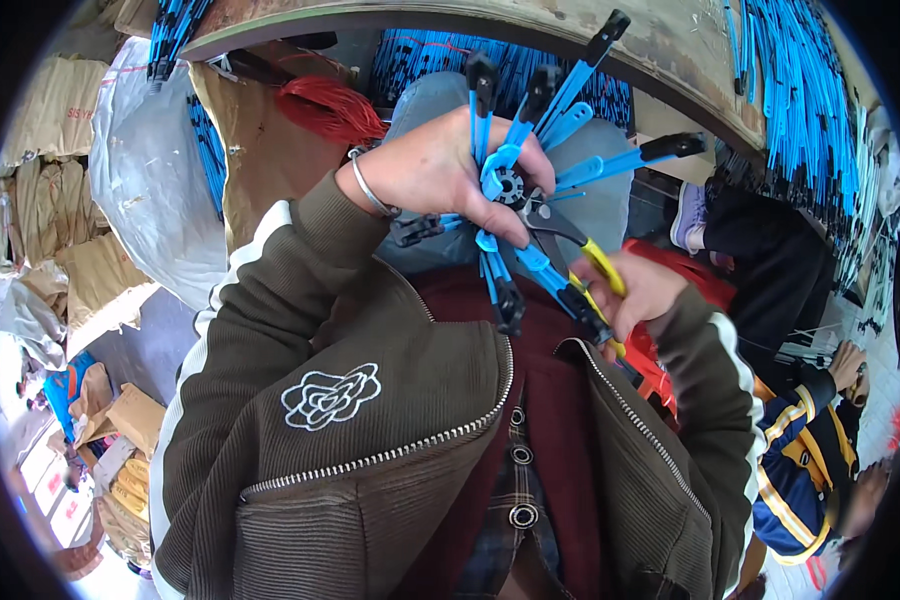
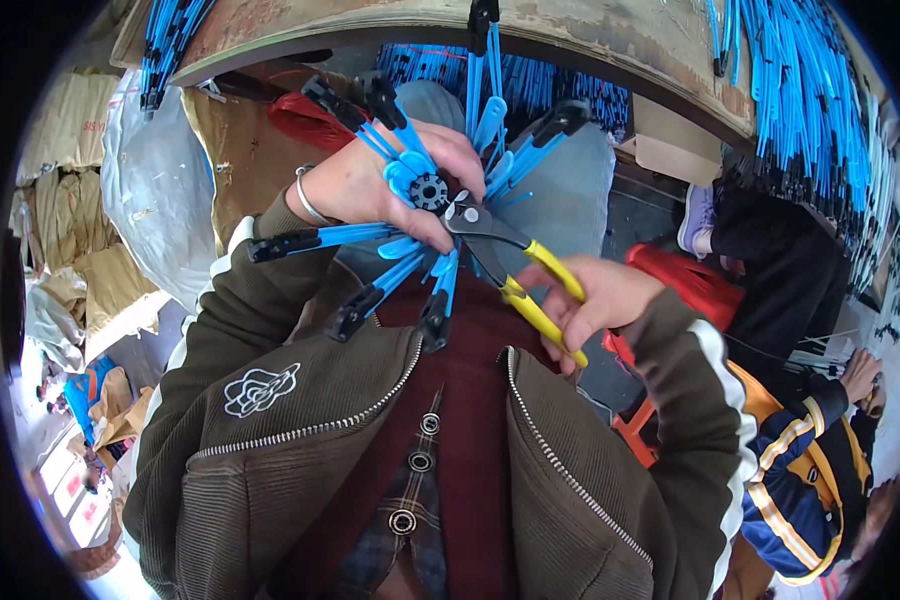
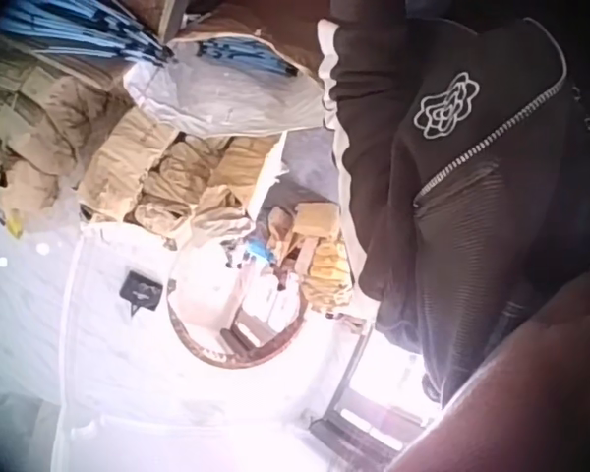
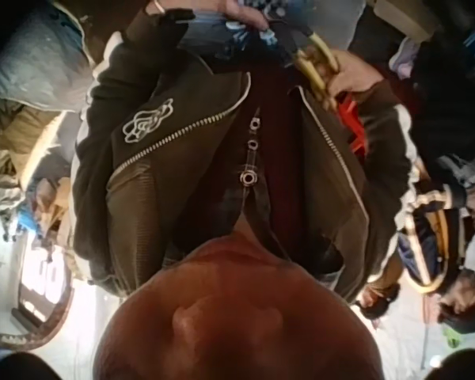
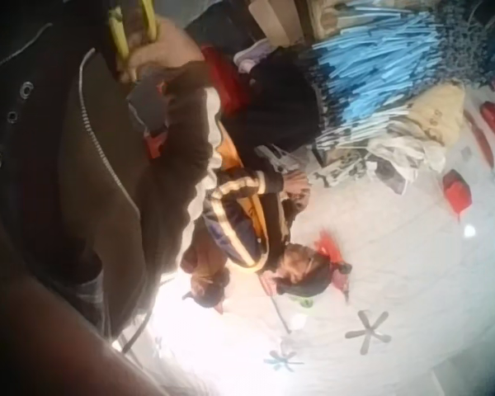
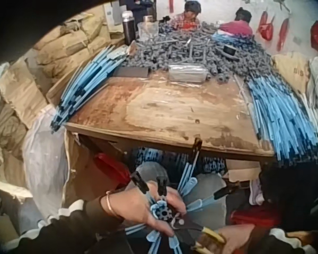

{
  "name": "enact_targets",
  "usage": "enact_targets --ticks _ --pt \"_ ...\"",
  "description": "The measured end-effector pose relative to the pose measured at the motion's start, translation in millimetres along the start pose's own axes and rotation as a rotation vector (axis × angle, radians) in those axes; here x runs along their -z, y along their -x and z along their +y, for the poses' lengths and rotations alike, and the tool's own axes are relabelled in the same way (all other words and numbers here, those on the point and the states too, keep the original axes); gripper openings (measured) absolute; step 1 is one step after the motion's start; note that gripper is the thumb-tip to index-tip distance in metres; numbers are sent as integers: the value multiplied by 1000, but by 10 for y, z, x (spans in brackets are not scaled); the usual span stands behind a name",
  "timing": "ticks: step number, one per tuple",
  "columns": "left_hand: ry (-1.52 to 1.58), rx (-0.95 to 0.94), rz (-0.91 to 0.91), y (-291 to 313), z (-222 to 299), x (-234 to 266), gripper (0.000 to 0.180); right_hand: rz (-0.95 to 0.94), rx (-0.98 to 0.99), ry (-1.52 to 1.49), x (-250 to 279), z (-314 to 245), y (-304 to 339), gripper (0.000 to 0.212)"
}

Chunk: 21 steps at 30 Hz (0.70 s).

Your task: The person assembles electrical wiring harnesses by bundling blue wires into plastic connectors and securing them with pliers, then trimming the excess wire with the same tool.

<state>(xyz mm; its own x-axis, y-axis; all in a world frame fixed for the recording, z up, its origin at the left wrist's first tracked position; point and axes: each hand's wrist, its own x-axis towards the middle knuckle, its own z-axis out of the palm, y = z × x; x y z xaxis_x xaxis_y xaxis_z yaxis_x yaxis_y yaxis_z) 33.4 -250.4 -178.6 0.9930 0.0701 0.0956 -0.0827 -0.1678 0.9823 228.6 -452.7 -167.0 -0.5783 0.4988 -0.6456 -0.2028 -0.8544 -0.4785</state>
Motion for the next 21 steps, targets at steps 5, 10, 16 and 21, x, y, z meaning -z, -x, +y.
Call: enact_targets --ticks 5,10,16,21 --pt "9 -32 34 9 -10 40 36 55 87 461 -95 14 -103 73" --pt "-38 -44 135 8 -4 -37 32 589 462 987 -253 76 -21 73" --pt "-44 -23 160 27 -33 -67 32 652 475 1181 -345 -35 134 67" --pt "-9 -50 132 49 -60 -73 32 554 397 1084 -391 -131 191 62"
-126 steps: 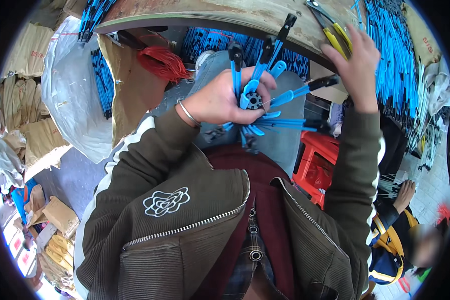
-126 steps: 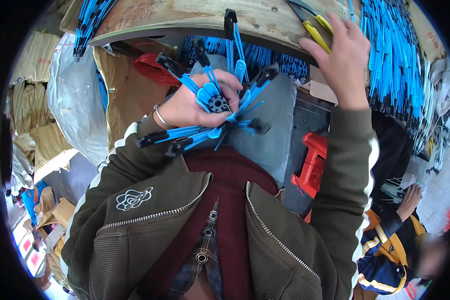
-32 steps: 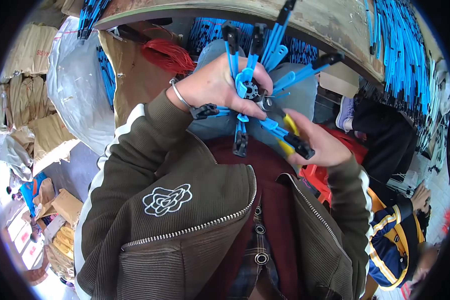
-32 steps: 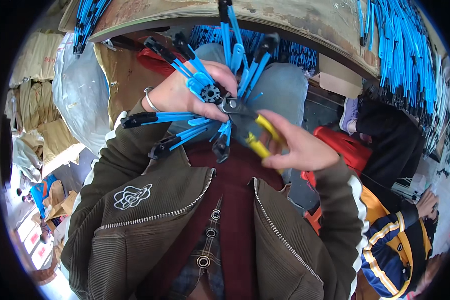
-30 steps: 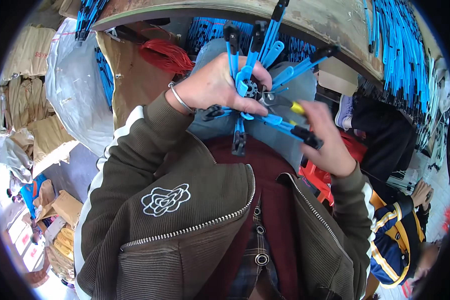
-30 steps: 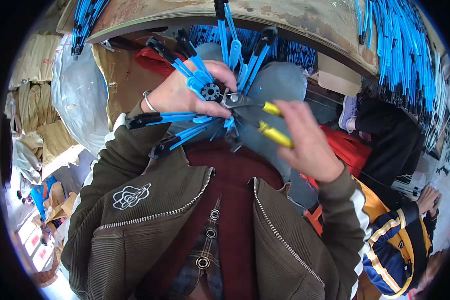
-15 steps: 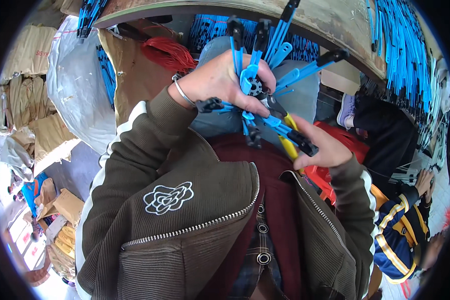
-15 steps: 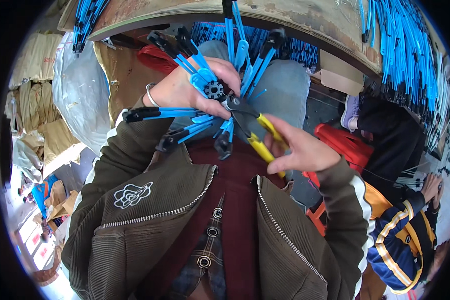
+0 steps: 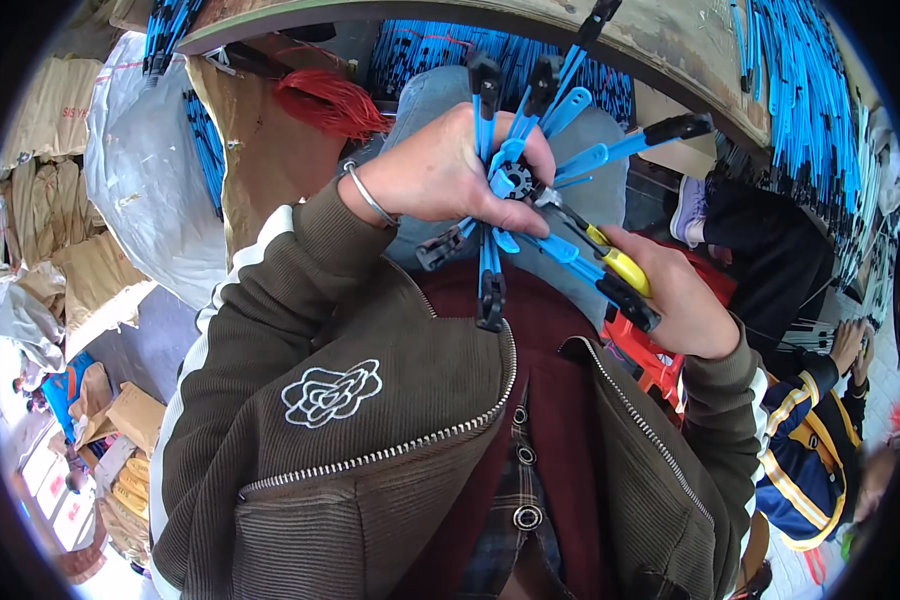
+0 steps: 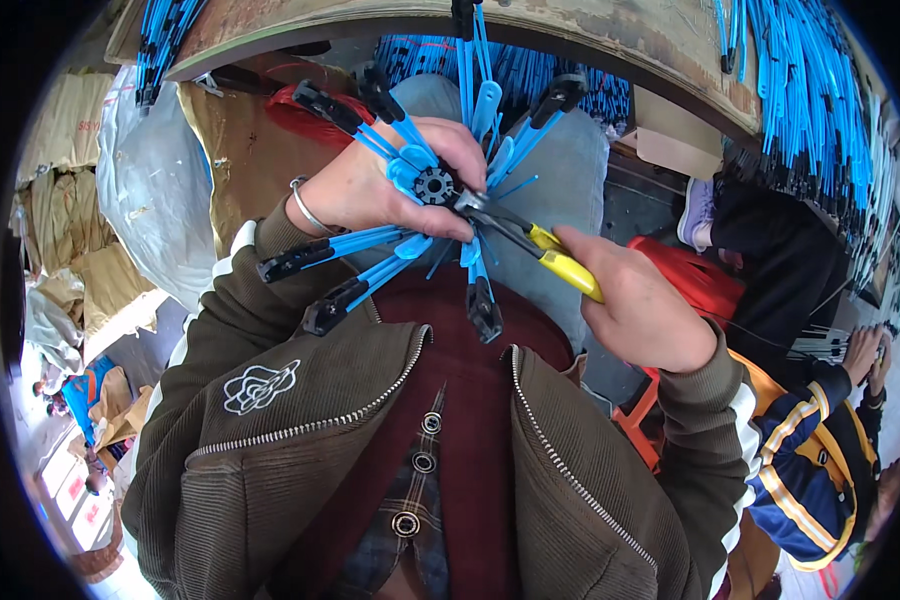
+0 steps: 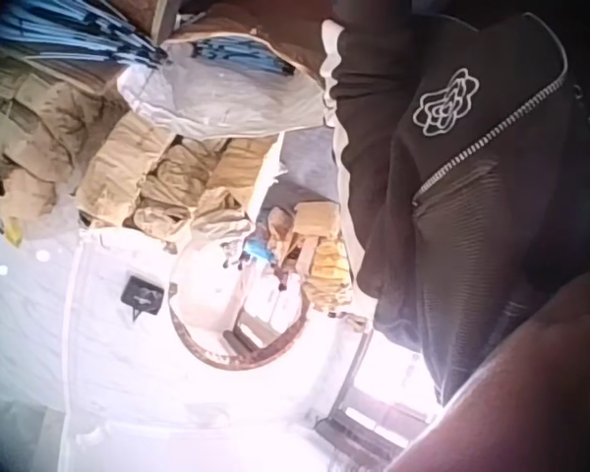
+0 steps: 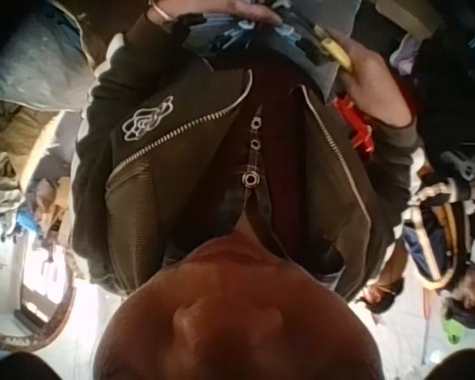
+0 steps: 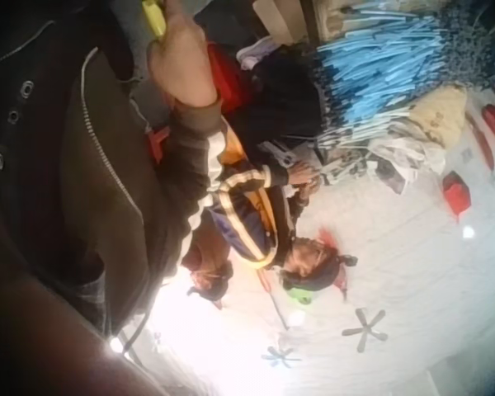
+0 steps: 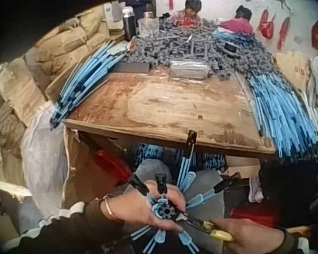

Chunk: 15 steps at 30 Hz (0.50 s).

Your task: The person assembles electrical wiring harnesses by bundling blue wires into plastic connectors and securing them with pliers, then trimming the excess wire with the same tool.

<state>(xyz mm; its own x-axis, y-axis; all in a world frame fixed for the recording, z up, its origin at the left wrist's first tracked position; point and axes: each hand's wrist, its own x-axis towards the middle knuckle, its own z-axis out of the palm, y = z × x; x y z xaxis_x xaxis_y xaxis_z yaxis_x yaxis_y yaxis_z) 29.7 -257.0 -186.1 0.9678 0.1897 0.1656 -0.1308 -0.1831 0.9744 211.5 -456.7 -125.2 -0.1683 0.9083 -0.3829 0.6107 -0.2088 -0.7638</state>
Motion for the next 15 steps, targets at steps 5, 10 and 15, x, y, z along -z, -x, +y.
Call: enact_targets --ticks 5,10,15 --pt "11 75 -10 21 49 -5 32 -11 -78 -84 -36 -37 -17 55" --pt "-19 112 11 31 47 -6 32 201 16 -150 -470 275 -148 49" --pt "-18 7 20 48 63 -4 33 396 186 21 -442 197 -113 46"
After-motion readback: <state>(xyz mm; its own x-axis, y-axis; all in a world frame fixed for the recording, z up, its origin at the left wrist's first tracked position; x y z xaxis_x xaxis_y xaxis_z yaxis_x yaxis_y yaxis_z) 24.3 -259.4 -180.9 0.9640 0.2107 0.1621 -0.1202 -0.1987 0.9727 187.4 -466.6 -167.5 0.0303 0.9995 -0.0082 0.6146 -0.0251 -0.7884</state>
